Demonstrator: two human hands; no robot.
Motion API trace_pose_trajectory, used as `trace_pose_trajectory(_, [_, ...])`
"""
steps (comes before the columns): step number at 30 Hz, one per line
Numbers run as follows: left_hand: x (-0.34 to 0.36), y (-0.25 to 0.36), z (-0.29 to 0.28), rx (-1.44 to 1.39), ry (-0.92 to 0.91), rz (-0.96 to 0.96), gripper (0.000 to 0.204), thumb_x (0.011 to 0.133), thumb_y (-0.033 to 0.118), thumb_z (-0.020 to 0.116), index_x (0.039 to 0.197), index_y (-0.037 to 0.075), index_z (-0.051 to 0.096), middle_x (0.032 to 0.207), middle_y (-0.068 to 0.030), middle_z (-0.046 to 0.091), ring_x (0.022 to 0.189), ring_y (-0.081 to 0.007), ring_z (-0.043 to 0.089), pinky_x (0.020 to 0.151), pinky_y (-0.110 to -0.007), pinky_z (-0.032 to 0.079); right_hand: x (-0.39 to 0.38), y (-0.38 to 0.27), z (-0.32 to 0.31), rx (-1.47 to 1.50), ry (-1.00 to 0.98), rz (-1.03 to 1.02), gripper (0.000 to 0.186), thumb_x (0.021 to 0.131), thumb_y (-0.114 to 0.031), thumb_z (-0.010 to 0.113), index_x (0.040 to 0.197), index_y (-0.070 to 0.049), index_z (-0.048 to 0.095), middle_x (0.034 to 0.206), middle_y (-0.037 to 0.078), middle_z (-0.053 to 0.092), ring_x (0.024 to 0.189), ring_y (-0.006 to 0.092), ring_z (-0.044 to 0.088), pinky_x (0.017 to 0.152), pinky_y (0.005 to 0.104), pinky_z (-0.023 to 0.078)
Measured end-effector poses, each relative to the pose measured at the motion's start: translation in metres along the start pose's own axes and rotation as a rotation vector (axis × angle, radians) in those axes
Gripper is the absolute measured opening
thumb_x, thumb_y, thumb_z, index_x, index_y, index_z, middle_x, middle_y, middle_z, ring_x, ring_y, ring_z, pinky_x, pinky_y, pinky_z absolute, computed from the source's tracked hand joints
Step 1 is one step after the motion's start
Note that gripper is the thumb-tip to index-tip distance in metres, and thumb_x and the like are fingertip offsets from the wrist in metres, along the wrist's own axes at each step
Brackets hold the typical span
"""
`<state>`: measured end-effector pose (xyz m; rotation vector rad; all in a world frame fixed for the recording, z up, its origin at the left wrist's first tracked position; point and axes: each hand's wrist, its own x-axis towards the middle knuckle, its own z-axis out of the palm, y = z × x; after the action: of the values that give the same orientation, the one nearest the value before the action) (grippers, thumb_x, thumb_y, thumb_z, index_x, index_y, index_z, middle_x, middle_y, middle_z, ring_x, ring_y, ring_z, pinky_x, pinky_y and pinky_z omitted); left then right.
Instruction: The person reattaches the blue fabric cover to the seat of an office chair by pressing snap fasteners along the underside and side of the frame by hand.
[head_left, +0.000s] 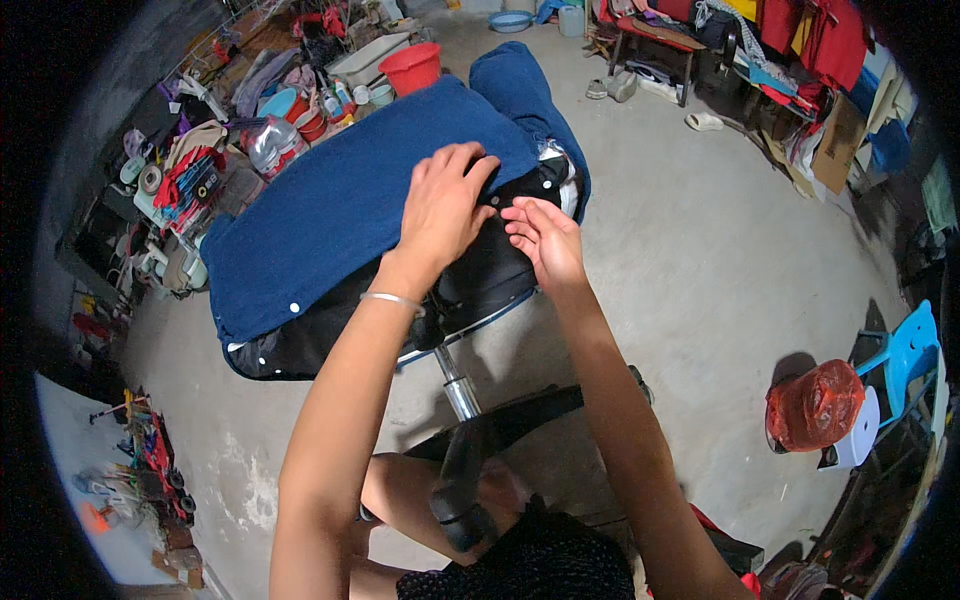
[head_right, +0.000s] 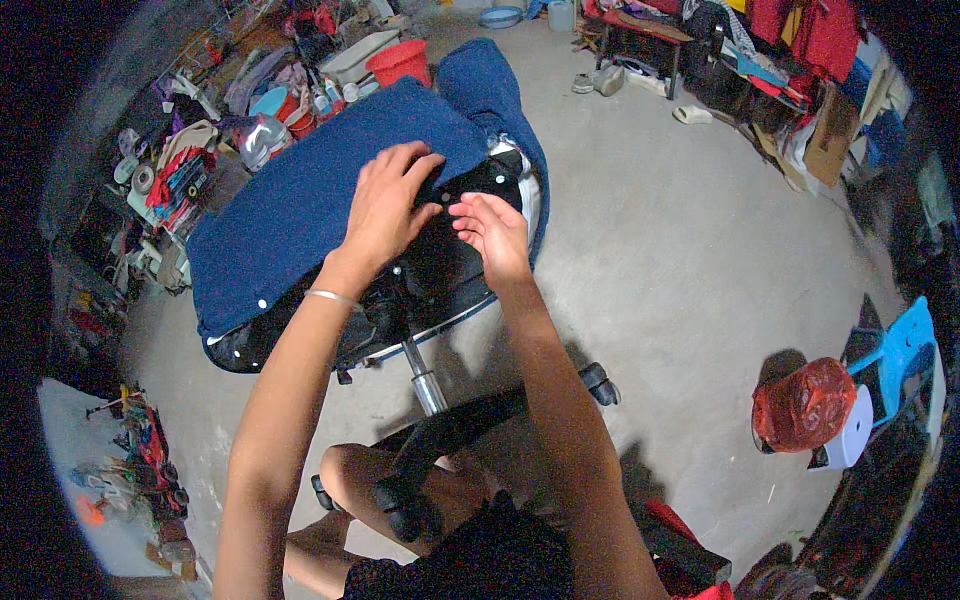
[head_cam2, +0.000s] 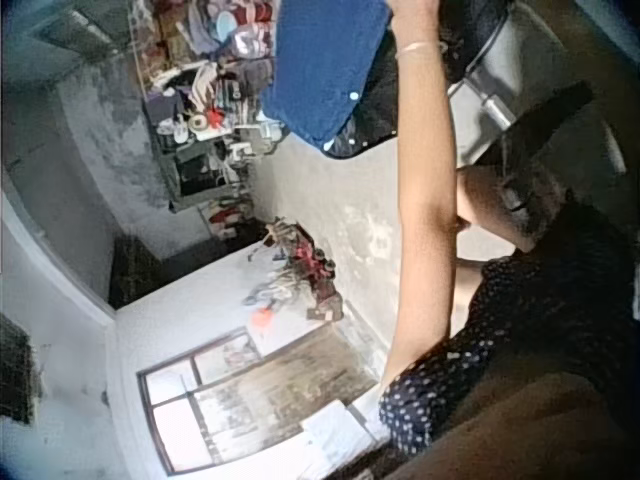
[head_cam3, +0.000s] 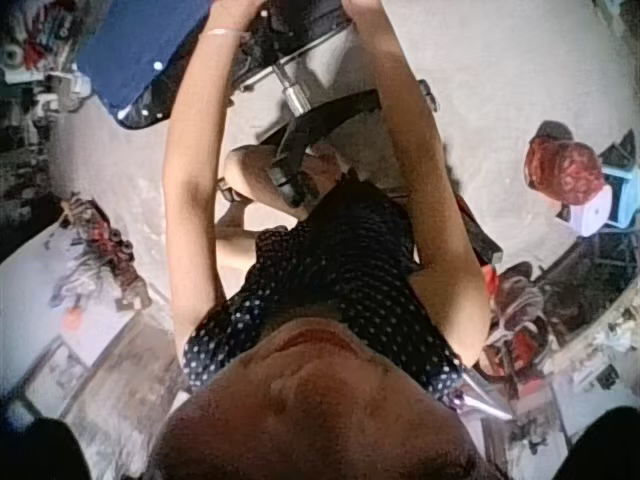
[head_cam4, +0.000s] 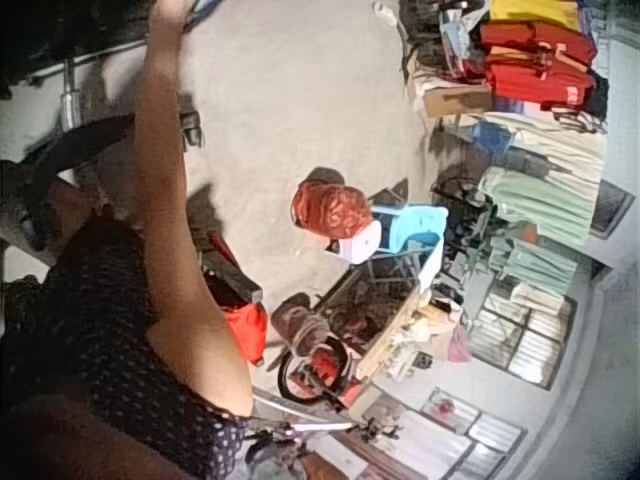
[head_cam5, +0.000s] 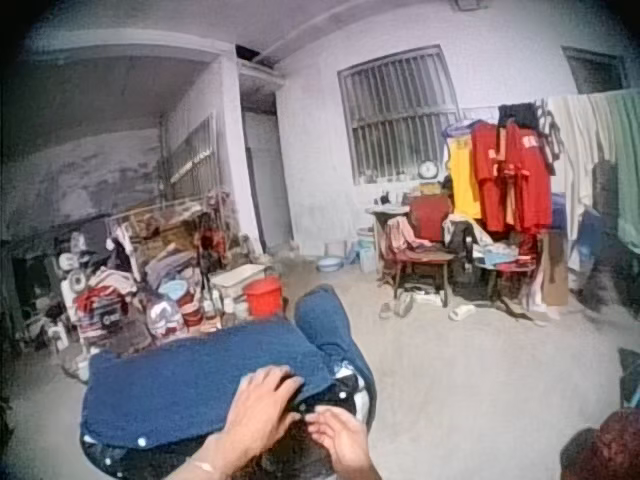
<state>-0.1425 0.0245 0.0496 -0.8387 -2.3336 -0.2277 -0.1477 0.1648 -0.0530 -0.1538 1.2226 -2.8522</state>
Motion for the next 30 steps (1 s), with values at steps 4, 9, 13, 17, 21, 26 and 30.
trace_pose_trajectory(4, [0.015, -0.006, 0.019, 0.08, 0.042, -0.028, 0.026, 0.072, 0.015, 0.068, 0.097, 0.01, 0.063, 0.104, -0.0073, 0.058, 0.092, -0.0283, 0.054, 0.076, -0.035, 0.043, 0.006, 0.018, -0.02, -0.085, 0.086, -0.051, 0.023, 0.086, -0.015, 0.06, 0.103, 0.0, 0.057, 0.089, 0.01, 0.064, 0.074, 0.0121, 0.059, 0.063, 0.0235, 0.048])
trace_pose_trajectory(9, [0.019, -0.034, 0.027, -0.3, 0.036, -0.237, 0.017, 0.074, 0.019, 0.068, 0.084, 0.005, 0.068, 0.081, -0.0062, 0.063, 0.079, -0.025, 0.057, 0.071, -0.033, 0.043, 0.016, 0.04, 0.019, -0.128, 0.257, 0.087, 0.028, 0.08, -0.019, 0.069, 0.096, 0.002, 0.059, 0.09, 0.008, 0.062, 0.08, 0.0169, 0.061, 0.067, 0.0279, 0.052])
trace_pose_trajectory(13, [0.018, -0.032, 0.025, -0.451, -0.097, -0.279, 0.016, 0.079, 0.012, 0.065, 0.086, -0.002, 0.063, 0.079, -0.0063, 0.057, 0.075, -0.017, 0.053, 0.072, -0.027, 0.041, 0.033, 0.052, 0.034, 0.034, 0.298, 0.105, 0.024, 0.08, -0.022, 0.07, 0.083, 0.0, 0.061, 0.078, 0.006, 0.061, 0.067, 0.0133, 0.058, 0.06, 0.0256, 0.05])
trace_pose_trajectory(17, [0.016, -0.025, 0.017, -0.593, -0.2, -0.354, 0.012, 0.079, 0.009, 0.065, 0.083, -0.002, 0.063, 0.079, -0.0033, 0.056, 0.076, -0.0111, 0.051, 0.071, -0.025, 0.04, 0.048, 0.06, 0.045, 0.091, 0.34, -0.019, 0.01, 0.084, -0.01, 0.06, 0.078, -0.001, 0.06, 0.072, 0.004, 0.06, 0.06, 0.0106, 0.055, 0.054, 0.0237, 0.045])
trace_pose_trajectory(21, [0.01, -0.026, 0.02, -0.521, -0.178, -0.271, 0.01, 0.076, 0.007, 0.066, 0.08, 0.0, 0.062, 0.076, -0.0048, 0.057, 0.073, -0.0149, 0.054, 0.069, -0.026, 0.04, 0.044, 0.06, 0.05, 0.143, 0.345, -0.093, 0.016, 0.075, 0.007, 0.044, 0.081, -0.001, 0.057, 0.073, 0.003, 0.057, 0.058, 0.0098, 0.052, 0.048, 0.0244, 0.041])
trace_pose_trajectory(26, [0.009, -0.024, 0.028, -0.255, -0.121, -0.112, 0.01, 0.071, 0.006, 0.068, 0.078, 0.002, 0.062, 0.072, -0.0069, 0.058, 0.07, -0.0204, 0.055, 0.065, -0.029, 0.04, 0.036, 0.066, 0.027, -0.081, 0.268, -0.252, 0.005, 0.083, 0.001, 0.051, 0.082, -0.002, 0.055, 0.071, 0.003, 0.058, 0.061, 0.0091, 0.054, 0.054, 0.0217, 0.044])
trace_pose_trajectory(30, [0.006, -0.029, 0.024, -0.328, -0.145, -0.163, 0.011, 0.071, 0.006, 0.068, 0.078, 0.001, 0.062, 0.072, -0.0071, 0.059, 0.068, -0.0195, 0.056, 0.065, -0.029, 0.041, 0.014, 0.044, 0.013, -0.635, 0.405, -0.751, 0.028, 0.075, 0.005, 0.063, 0.102, 0.0, 0.057, 0.097, 0.006, 0.052, 0.07, 0.0105, 0.054, 0.057, 0.0219, 0.047])
